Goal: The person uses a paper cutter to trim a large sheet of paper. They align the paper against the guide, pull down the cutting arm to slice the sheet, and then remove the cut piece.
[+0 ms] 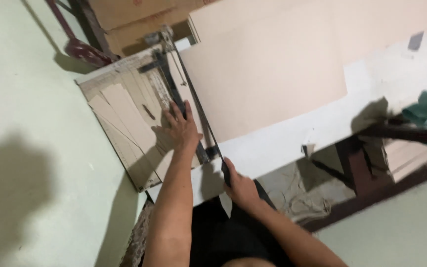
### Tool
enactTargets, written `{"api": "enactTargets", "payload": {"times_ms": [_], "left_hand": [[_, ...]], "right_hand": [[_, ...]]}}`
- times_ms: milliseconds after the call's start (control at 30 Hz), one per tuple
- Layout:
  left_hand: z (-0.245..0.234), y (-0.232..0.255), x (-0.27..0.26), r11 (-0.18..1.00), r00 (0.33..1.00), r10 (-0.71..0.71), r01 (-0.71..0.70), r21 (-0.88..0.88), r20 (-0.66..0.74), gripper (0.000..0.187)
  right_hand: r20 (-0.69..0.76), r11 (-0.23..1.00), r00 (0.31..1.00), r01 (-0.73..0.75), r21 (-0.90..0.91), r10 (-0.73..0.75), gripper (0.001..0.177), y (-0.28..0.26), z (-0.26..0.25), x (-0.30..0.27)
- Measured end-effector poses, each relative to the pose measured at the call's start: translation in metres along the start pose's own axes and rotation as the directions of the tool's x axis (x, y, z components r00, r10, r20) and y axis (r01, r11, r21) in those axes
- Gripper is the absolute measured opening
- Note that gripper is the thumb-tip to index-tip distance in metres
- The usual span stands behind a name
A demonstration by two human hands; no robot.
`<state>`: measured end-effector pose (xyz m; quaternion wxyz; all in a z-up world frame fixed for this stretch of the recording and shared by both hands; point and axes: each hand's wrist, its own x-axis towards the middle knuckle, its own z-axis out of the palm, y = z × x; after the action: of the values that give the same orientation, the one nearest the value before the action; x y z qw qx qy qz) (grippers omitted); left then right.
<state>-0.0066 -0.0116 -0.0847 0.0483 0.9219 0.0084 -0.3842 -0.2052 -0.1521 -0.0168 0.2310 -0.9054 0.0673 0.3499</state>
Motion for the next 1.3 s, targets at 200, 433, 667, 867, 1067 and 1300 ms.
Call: {"api": "enactTargets", "payload": {"times_ms": [200, 433, 667, 867, 1067, 1300], "left_hand": [[0.028, 0.0, -0.008, 0.988, 0.995, 0.093, -0.095, 0.122, 0.017, 0.108], [0.069, 0.001, -0.024, 0.805, 0.869, 0.486, -0.487, 0.339, 0.094, 0.039], [0.157, -0.052, -0.03, 0.781, 0.805, 0.585, -0.592, 0.199, 0.103, 0.016], [0.089, -0.077, -0.065, 0.909, 0.903, 0.417, -0.413, -0.061, 0.104, 0.022], [-0.007, -0.08, -0.103, 0.879, 0.877, 0.474, -0.466, 0.096, -0.081, 0.011], [0.009, -0.093, -0.062, 0.883, 0.882, 0.463, -0.451, 0.13, -0.086, 0.015]], "right_hand": [[0.19, 0.851, 0.98, -0.142, 0.505, 0.051, 0.099, -0.066, -0.152, -0.061], [0.016, 0.628, 0.997, -0.062, 0.776, 0.078, 0.063, -0.035, -0.138, 0.04], [0.2, 0.576, 0.98, -0.154, 0.803, -0.017, 0.069, -0.051, -0.105, 0.134], [0.17, 0.523, 0.984, -0.173, 0.834, 0.054, 0.074, -0.086, -0.117, 0.138], [0.205, 0.42, 0.978, -0.203, 0.885, 0.042, 0.066, -0.071, -0.099, 0.145], [0.21, 0.396, 0.974, -0.162, 0.904, -0.08, 0.066, -0.039, -0.112, 0.125]]}}
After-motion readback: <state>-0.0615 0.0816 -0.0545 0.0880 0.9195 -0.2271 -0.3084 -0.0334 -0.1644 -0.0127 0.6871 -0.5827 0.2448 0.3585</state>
